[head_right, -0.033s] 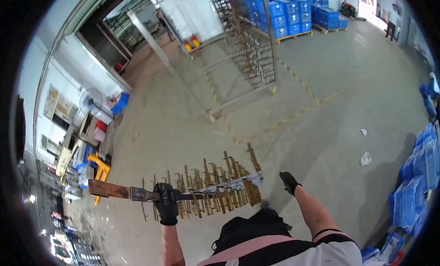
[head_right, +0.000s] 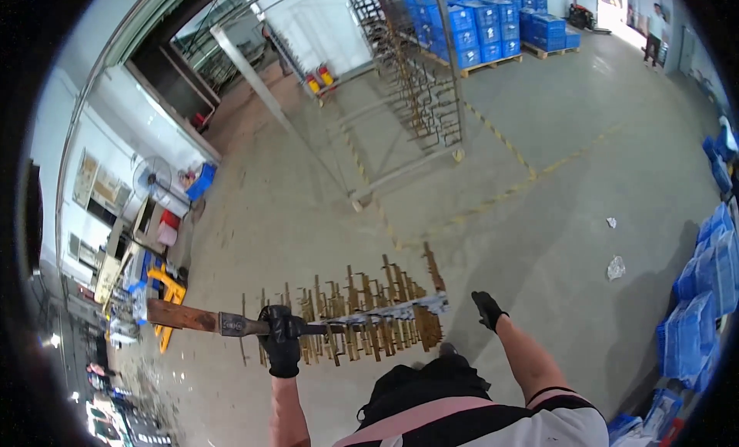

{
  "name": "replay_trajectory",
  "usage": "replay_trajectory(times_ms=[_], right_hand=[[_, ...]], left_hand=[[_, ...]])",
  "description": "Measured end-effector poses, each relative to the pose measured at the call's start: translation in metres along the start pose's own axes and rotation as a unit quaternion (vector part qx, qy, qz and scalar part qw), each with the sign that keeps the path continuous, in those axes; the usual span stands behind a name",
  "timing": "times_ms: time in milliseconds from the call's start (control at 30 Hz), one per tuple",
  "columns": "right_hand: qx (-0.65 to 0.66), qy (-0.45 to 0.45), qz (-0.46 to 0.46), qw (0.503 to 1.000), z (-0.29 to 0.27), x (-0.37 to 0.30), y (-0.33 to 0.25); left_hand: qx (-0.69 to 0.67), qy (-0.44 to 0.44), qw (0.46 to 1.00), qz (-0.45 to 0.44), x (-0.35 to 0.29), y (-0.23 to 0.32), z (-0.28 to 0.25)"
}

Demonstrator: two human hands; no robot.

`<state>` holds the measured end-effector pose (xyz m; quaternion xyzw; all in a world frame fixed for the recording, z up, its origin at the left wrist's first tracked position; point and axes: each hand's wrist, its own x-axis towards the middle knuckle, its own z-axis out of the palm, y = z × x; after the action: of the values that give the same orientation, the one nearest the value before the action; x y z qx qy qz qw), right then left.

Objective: Packing finished metal parts from industrial racks into plastic crates and transporting them.

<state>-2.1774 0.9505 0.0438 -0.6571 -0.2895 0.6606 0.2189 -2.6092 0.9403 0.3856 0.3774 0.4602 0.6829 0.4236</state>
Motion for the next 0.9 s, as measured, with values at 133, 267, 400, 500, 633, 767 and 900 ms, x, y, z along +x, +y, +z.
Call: replay_trajectory(times_ms=[133, 267, 400, 500, 633, 767, 900], right_hand=[[0.283, 0.016, 0.151, 0.947, 0.018, 0.020, -0.062], [0.427, -0.087, 0.109, 0.893, 0.051, 0.042, -0.067], [0.429, -0.159, -0.176, 0.871, 0.039, 0.084, -0.043], [0.555, -0.115, -0.156, 0.809, 0.106, 0.092, -0.130], [0.633, -0.049, -0.072, 0.769, 0.113, 0.079, -0.186], [0.641, -0.046, -0.026, 0.766, 0.136, 0.085, -0.229], [-0.216, 0.093, -0.328, 0.915, 0.114, 0.176, -0.151]], left_hand=[[0.029, -0.150, 0.988, -0.013, 0.129, -0.023, 0.039], [-0.029, -0.223, 0.973, -0.054, 0.221, -0.081, 0.075], [-0.104, -0.349, 0.928, -0.074, 0.305, -0.120, 0.147], [-0.128, -0.353, 0.923, -0.088, 0.404, -0.121, 0.152], [-0.172, -0.407, 0.892, -0.098, 0.458, -0.131, 0.190], [-0.155, -0.364, 0.913, -0.099, 0.518, -0.113, 0.231], [-0.078, -0.375, 0.923, -0.043, 0.551, -0.128, 0.295]])
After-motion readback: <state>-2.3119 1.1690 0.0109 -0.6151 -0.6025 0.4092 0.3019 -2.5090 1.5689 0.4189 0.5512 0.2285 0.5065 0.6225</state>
